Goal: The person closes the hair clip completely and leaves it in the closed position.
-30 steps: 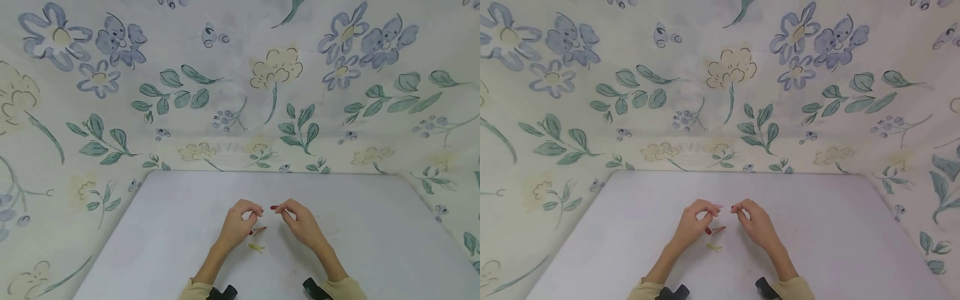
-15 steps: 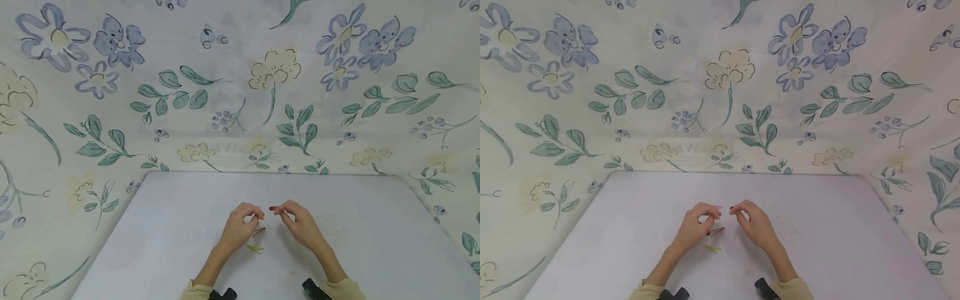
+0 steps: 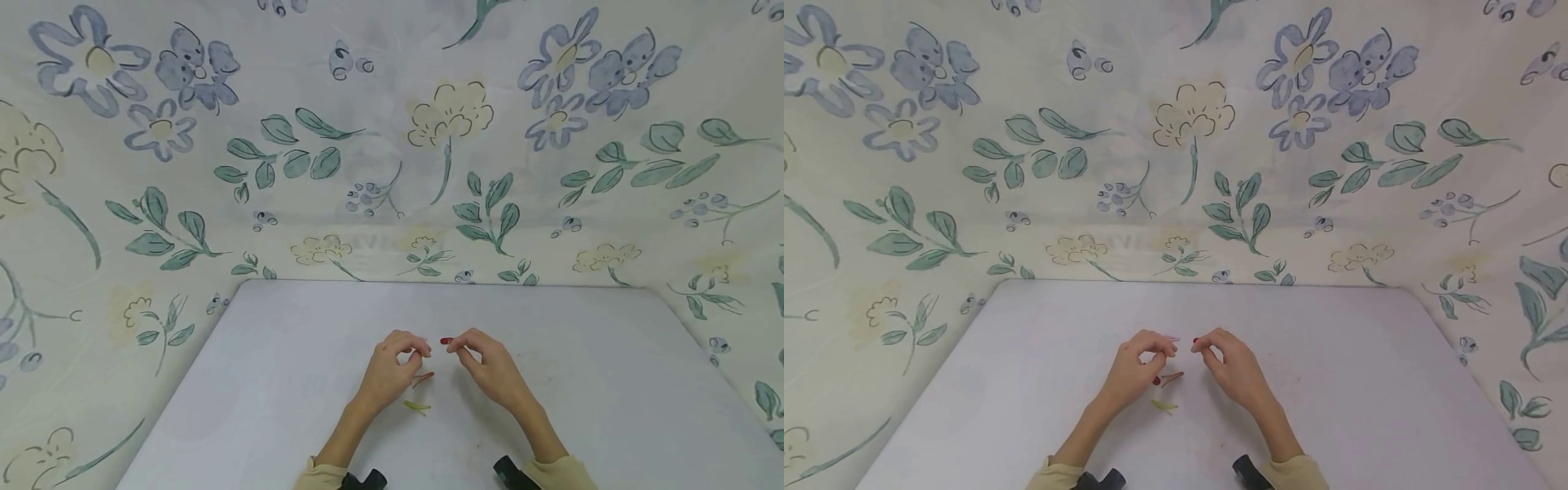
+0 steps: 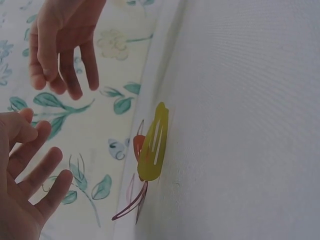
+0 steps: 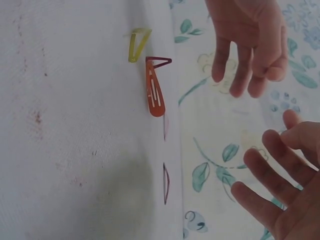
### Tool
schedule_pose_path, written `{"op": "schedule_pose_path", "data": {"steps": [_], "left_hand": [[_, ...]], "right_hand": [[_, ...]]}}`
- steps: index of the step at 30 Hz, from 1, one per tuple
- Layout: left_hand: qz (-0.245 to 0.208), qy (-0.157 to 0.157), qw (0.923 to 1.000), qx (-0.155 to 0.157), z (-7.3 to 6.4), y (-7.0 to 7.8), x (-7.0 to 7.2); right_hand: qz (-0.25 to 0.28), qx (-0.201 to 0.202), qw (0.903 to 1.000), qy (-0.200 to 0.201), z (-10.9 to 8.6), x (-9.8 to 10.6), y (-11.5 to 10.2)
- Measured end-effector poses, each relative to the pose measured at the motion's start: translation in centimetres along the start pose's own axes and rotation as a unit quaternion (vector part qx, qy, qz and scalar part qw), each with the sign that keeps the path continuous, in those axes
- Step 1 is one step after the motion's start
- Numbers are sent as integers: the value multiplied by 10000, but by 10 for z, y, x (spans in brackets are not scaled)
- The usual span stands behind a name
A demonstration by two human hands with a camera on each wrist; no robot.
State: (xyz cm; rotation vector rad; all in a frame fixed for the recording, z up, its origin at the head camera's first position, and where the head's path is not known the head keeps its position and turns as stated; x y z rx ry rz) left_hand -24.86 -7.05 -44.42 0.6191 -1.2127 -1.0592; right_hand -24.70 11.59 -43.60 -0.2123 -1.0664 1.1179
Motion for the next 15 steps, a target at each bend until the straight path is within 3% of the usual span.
{"op": "schedule_pose_path", "data": {"steps": [15], "left_hand": [[5, 67, 9999, -92, 1, 0, 3]], "right_hand": [[-35, -32, 10000, -49, 0, -3, 0]]}}
Point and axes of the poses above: each hand's wrist, its own z-axis towards the middle knuckle, its own x-axis out of the back of the hand, y = z × x, the point moved 5 cm from there along z, towards the middle knuckle, and after that the axes turned 9 degrees about x, right-handed, at the moved point
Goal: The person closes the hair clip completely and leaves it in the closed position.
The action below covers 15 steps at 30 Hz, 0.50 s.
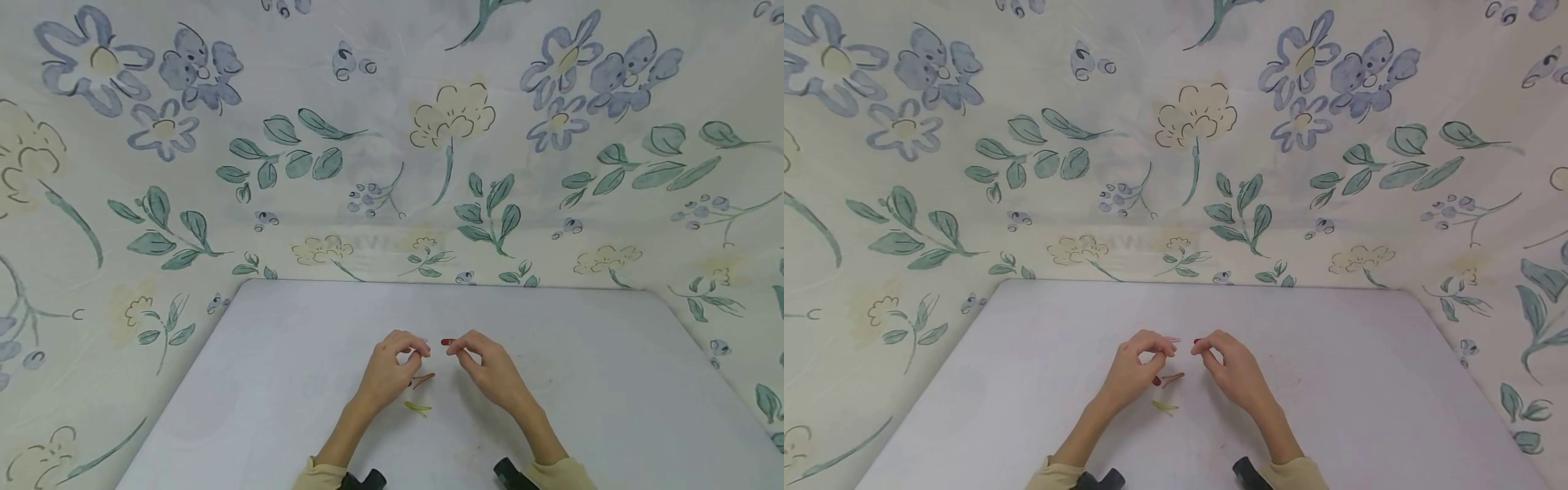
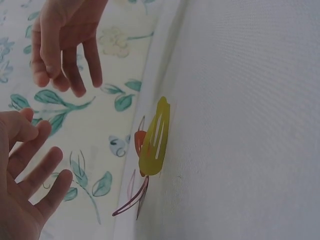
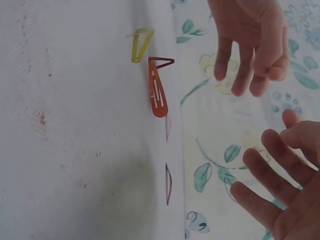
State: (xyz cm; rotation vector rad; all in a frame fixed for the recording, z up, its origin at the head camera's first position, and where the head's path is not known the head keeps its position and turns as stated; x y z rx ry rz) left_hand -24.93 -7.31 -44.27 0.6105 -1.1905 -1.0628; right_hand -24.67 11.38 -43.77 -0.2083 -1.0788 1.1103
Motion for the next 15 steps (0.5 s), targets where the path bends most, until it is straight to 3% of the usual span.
{"op": "schedule_pose_path", "data": {"steps": [15], "left_hand": [[580, -141, 9979, 231, -5, -8, 9]], "right_hand": [[24, -68, 9987, -499, -2, -19, 1]]}}
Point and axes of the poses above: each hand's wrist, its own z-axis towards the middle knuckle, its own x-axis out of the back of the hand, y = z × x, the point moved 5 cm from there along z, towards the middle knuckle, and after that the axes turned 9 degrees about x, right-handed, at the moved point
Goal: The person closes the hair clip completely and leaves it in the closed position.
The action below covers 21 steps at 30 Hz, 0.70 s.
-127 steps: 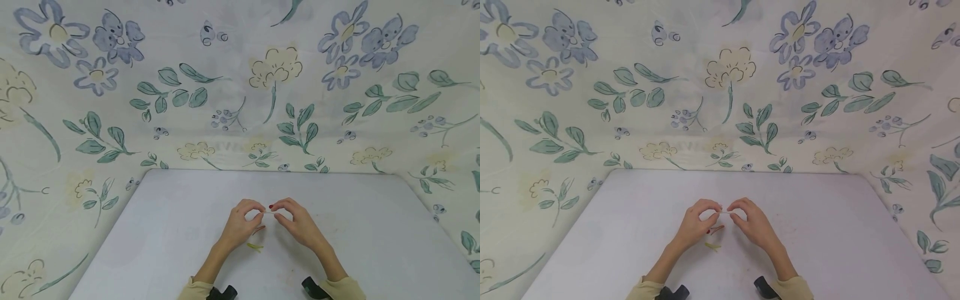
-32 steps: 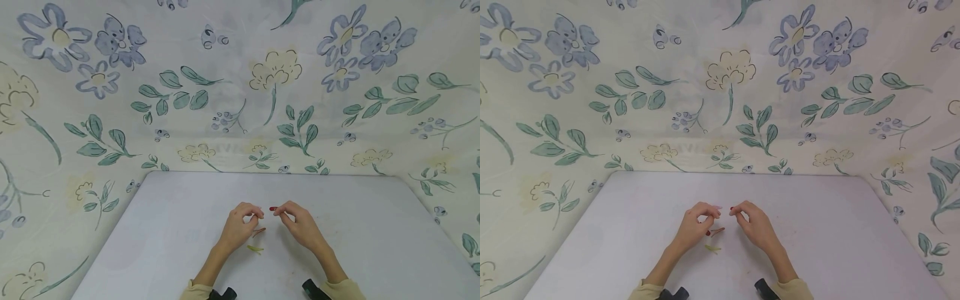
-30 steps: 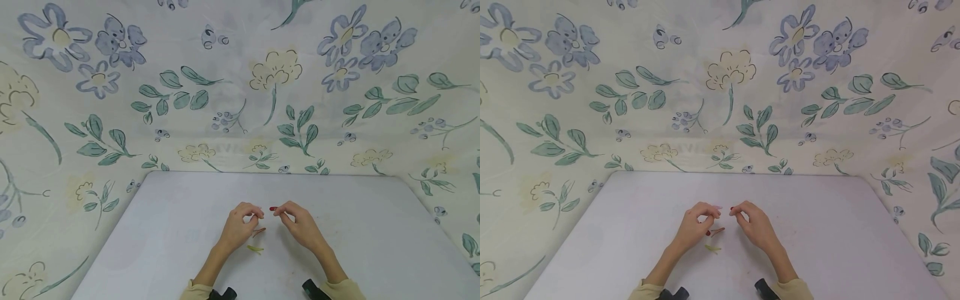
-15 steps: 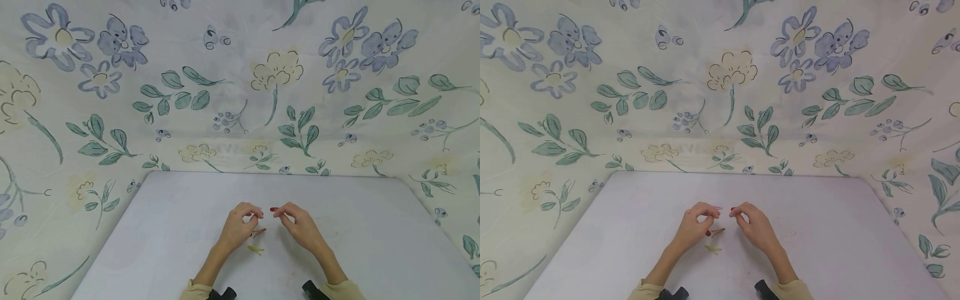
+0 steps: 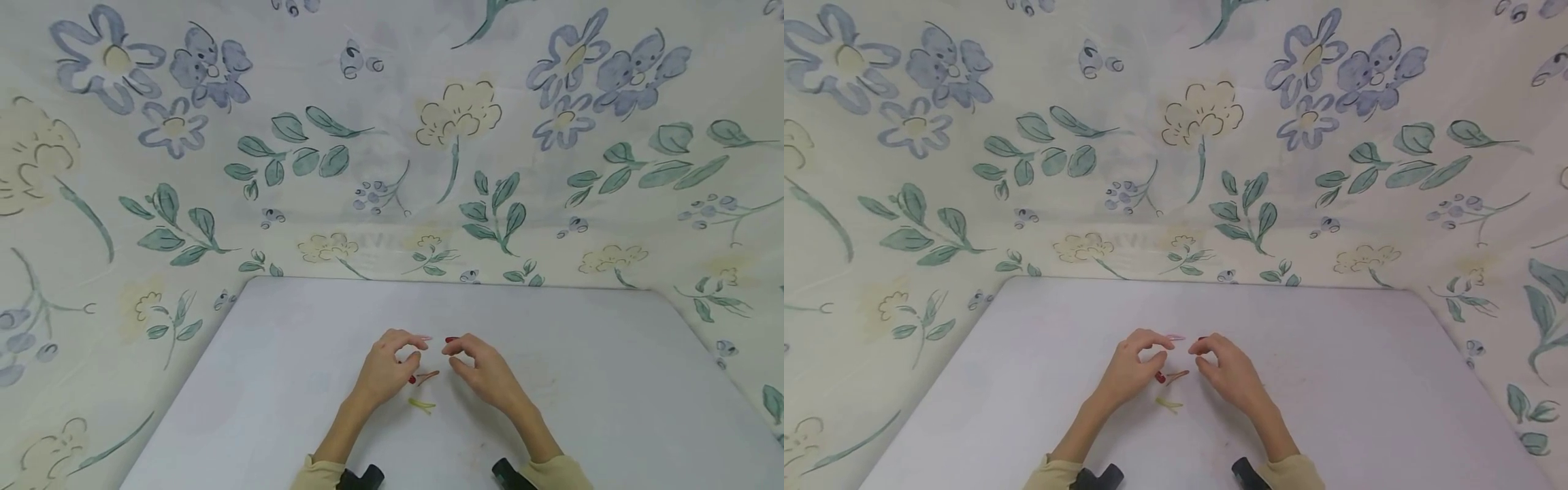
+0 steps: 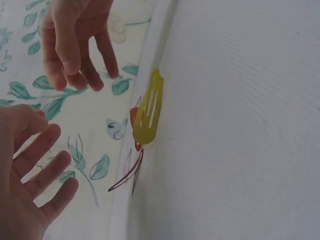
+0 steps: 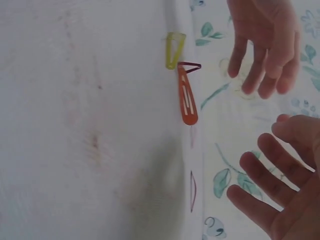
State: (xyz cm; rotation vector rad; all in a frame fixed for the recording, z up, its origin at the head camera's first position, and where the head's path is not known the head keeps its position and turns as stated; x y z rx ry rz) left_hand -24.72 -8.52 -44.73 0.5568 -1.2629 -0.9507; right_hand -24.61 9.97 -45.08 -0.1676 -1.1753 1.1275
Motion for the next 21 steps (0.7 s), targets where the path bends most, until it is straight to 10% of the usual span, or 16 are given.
{"op": "schedule_pose_path", "data": {"steps": [21], "left_hand": [[840, -679, 9926, 555, 0, -26, -7]], "right_hand": [[-64, -319, 9981, -529, 3, -27, 15]]}}
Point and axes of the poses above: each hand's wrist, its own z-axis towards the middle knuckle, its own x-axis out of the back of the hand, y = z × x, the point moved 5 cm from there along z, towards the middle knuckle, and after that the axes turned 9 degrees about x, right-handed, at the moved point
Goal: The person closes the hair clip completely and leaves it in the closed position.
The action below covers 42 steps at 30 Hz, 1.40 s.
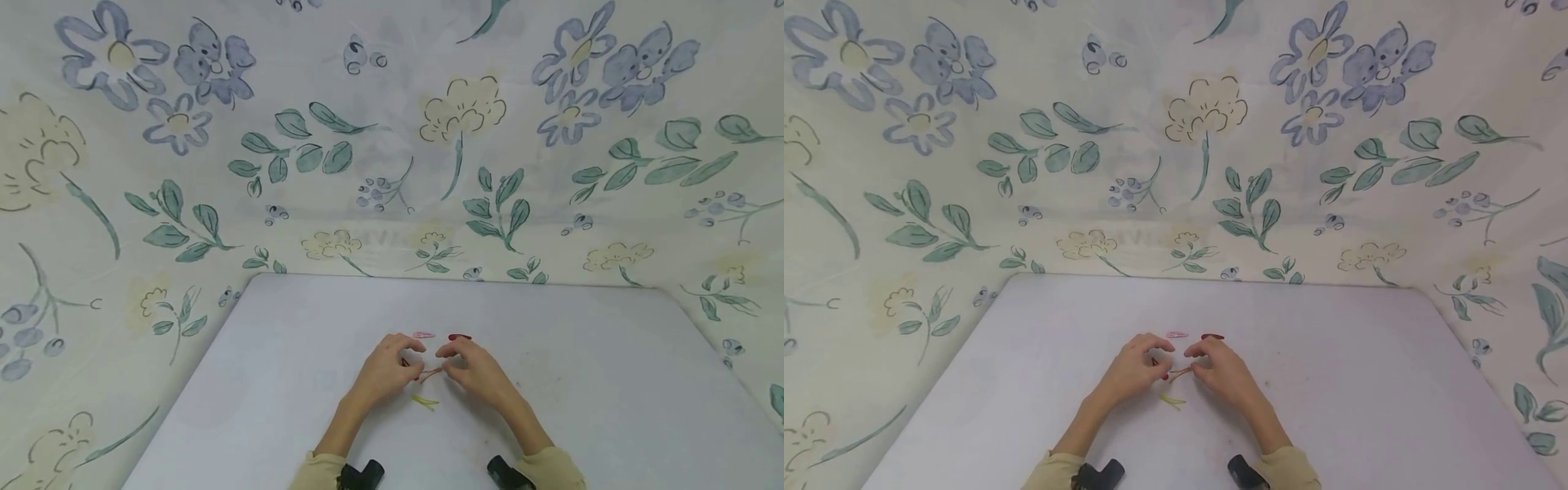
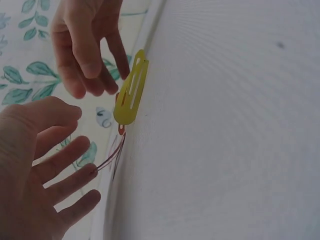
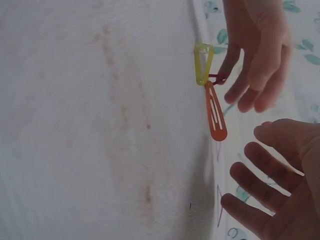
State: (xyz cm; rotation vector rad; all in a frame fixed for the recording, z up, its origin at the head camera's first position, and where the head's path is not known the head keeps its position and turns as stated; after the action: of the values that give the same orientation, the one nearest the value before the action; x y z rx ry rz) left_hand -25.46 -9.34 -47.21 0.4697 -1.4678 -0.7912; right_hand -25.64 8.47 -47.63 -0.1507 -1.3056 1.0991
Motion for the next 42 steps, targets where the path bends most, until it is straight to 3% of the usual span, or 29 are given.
{"op": "schedule_pose_path", "data": {"steps": [6, 13, 20, 22, 28, 42], "left_hand": [[210, -310, 9992, -133, 3, 0, -4], [965, -176, 9946, -341, 2, 1, -7], [1381, -112, 9893, -462, 1, 2, -9], [1480, -110, 9878, -478, 1, 2, -9], [1549, -112, 9867, -487, 1, 2, -10], [1437, -53, 9883, -510, -4, 3, -12]], "right_hand": [[-320, 32, 9993, -165, 5, -3, 4], [-815, -174, 9952, -515, 10, -11, 2], [-1397, 161, 9874, -732, 12, -16, -7], [-1468, 85, 9857, -827, 12, -17, -8], [-1498, -126, 9836, -992, 11, -18, -10], [-1520, -45, 9846, -865, 4, -20, -12]]}}
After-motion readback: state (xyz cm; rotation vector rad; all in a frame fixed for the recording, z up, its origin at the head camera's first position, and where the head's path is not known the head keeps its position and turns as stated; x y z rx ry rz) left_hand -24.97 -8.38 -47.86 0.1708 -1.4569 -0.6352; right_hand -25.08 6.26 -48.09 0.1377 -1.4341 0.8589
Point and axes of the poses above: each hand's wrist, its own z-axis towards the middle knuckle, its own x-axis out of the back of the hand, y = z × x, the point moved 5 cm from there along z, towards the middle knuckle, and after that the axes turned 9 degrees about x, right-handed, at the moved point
